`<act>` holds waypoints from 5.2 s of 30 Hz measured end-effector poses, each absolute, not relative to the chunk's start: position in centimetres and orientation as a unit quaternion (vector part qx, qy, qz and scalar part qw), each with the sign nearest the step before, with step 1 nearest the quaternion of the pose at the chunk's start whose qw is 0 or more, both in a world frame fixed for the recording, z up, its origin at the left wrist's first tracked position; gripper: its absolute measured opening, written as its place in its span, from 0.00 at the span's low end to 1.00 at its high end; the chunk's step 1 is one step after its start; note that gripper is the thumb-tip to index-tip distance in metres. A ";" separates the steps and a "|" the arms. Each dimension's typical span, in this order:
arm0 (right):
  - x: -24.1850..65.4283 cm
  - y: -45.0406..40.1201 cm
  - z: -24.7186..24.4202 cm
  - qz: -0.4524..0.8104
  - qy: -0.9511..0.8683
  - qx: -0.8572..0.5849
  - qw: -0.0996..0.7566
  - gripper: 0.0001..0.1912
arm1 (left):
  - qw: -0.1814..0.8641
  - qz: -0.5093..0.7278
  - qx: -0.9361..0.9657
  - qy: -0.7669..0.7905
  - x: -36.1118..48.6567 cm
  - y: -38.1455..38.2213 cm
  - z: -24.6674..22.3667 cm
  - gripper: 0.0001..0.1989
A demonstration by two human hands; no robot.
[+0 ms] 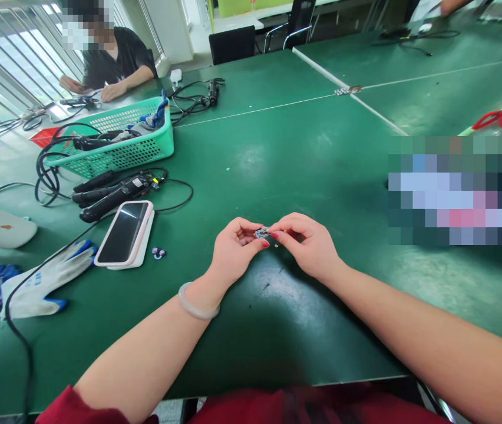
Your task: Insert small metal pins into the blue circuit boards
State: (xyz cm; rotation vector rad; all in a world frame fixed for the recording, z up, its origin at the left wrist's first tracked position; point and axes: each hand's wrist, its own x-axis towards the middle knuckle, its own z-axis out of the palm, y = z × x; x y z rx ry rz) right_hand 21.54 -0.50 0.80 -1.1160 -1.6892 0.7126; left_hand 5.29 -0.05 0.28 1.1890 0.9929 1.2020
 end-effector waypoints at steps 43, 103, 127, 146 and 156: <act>24.1 1.1 0.2 0.163 -0.827 -0.510 0.175 0.07 | 0.583 0.464 0.460 0.482 5.4 0.3 -0.2 0.15; 24.0 0.2 -0.4 0.219 -0.752 -0.512 0.354 0.09 | -0.013 0.143 0.653 0.743 -3.9 3.1 1.1 0.08; 23.3 0.2 -0.8 0.249 -0.783 -0.495 0.283 0.10 | 0.455 0.417 0.587 0.524 2.0 1.5 0.2 0.15; 23.0 0.2 -0.4 0.246 -0.821 -0.459 0.234 0.08 | 0.527 0.379 0.564 0.510 4.6 -0.3 0.0 0.11; 23.2 0.1 0.0 0.348 -0.691 -0.512 0.373 0.04 | 0.551 0.369 0.561 0.496 4.6 -0.5 0.0 0.18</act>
